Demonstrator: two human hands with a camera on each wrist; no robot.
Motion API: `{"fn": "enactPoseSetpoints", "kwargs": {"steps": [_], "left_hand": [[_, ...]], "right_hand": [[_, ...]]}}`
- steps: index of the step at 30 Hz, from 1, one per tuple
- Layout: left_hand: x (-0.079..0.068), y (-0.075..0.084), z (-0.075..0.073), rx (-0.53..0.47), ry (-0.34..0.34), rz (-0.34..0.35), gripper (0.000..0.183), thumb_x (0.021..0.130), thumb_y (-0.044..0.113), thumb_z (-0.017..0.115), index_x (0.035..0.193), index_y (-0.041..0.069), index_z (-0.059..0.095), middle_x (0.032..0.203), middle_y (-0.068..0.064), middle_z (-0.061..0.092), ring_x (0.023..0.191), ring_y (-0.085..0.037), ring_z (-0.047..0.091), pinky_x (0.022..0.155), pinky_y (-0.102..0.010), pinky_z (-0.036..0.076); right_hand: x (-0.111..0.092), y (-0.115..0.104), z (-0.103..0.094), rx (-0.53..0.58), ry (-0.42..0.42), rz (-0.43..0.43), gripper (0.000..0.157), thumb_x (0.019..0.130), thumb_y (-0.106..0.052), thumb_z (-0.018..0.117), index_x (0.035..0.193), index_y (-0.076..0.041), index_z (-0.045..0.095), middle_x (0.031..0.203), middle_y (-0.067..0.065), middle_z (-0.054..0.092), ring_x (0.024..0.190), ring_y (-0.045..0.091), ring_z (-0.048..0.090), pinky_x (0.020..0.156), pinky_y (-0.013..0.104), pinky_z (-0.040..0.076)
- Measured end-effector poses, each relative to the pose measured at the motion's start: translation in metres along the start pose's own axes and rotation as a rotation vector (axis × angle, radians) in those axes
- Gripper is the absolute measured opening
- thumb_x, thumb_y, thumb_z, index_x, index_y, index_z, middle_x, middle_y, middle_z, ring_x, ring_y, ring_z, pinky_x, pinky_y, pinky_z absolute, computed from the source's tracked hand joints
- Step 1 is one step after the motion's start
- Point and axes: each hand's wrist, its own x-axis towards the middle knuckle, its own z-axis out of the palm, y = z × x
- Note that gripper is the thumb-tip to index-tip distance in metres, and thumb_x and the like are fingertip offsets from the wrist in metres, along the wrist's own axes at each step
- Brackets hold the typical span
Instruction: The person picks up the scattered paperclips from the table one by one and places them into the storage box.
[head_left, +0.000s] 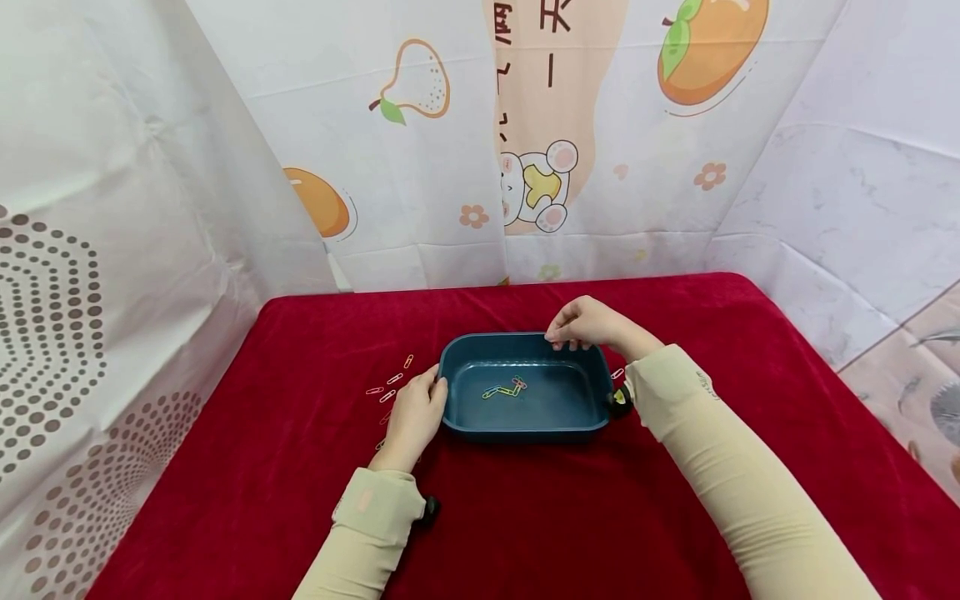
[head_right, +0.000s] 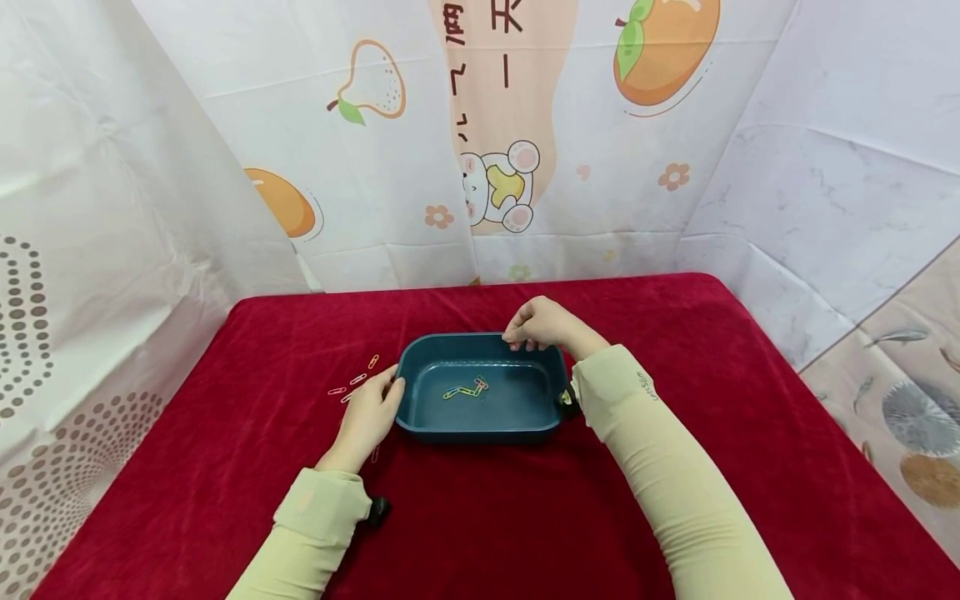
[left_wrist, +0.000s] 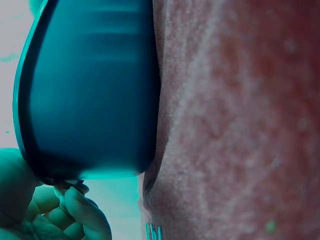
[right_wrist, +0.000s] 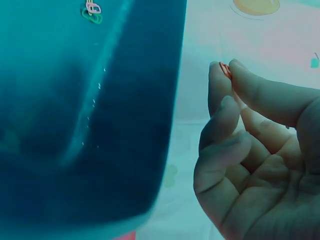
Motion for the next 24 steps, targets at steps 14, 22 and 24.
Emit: {"fn": "enactPoseSetpoints", "kwargs": {"steps": [14, 22, 24], "left_hand": [[0.001, -0.001, 0.0, 0.004, 0.011, 0.011, 0.042, 0.102, 0.021, 0.051, 0.139, 0.001, 0.056, 0.114, -0.016, 0.067, 0.098, -0.027, 0.06, 0.089, -0.044, 0.051], [0.0, -0.001, 0.0, 0.005, 0.009, 0.012, 0.043, 0.102, 0.021, 0.05, 0.139, 0.0, 0.055, 0.111, -0.017, 0.066, 0.096, -0.027, 0.06, 0.087, -0.043, 0.051], [0.0, -0.001, 0.0, 0.003, 0.008, 0.009, 0.043, 0.102, 0.021, 0.05, 0.139, 0.0, 0.055, 0.11, -0.016, 0.066, 0.095, -0.027, 0.059, 0.086, -0.042, 0.05]], "right_hand": [[0.019, 0.002, 0.019, 0.013, 0.021, 0.007, 0.025, 0.094, -0.019, 0.067, 0.105, 0.004, 0.073, 0.074, 0.002, 0.071, 0.065, 0.02, 0.06, 0.055, 0.024, 0.044], [0.023, 0.001, 0.025, 0.001, 0.021, 0.001, 0.022, 0.094, -0.019, 0.068, 0.101, 0.0, 0.075, 0.076, 0.004, 0.072, 0.064, 0.018, 0.059, 0.056, 0.024, 0.045], [0.025, 0.002, 0.027, 0.004, 0.014, 0.004, 0.022, 0.094, -0.02, 0.068, 0.101, 0.0, 0.075, 0.077, 0.005, 0.072, 0.065, 0.019, 0.06, 0.056, 0.025, 0.045]]}}
